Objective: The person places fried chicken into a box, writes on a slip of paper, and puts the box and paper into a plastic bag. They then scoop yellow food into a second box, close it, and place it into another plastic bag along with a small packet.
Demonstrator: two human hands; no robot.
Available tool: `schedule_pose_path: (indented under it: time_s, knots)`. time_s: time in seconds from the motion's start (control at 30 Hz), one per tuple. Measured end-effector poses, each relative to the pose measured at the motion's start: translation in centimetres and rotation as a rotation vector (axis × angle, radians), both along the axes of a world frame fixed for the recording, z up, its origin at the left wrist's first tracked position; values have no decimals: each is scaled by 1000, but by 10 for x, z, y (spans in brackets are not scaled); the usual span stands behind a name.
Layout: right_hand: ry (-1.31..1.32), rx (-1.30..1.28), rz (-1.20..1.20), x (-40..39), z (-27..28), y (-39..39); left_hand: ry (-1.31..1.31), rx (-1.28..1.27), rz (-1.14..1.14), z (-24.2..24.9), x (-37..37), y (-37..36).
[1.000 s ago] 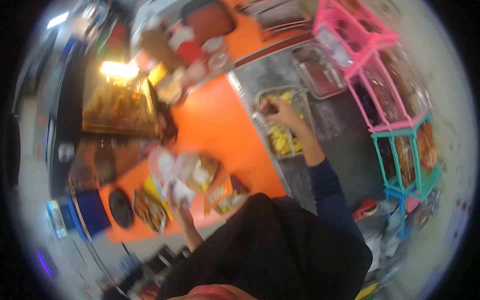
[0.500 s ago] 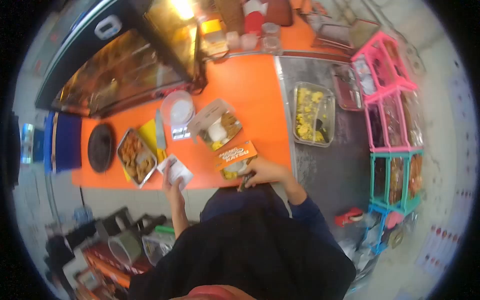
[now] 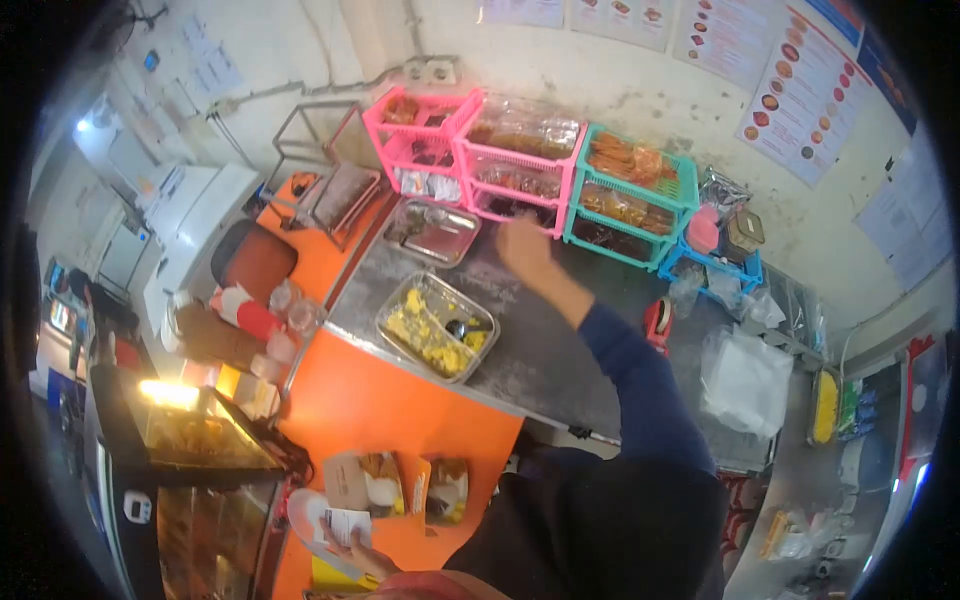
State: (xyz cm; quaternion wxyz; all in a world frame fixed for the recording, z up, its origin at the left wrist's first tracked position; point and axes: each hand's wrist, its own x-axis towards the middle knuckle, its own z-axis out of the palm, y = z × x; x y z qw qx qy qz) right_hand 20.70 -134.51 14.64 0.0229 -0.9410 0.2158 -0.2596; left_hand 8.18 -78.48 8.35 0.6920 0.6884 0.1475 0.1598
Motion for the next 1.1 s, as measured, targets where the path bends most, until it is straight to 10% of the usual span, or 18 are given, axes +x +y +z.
schedule_pose_path:
  time_s: [0.17, 0.47, 0.77, 0.87, 1.1]
  knots:
    - [-157, -221, -373, 72, 15, -237, 4, -65, 10, 7, 31, -66]
    - [-60, 23, -157, 66, 5, -280, 6, 18, -9, 13, 57, -120]
    - [-303, 448, 309, 22, 95, -115, 54, 150, -211, -9, 80, -119]
    - [56, 1005, 595, 21, 87, -20, -67, 167, -363, 34, 96, -178]
    - [643, 1352, 1039, 13, 12, 204, -212, 561, -275, 63, 90, -156]
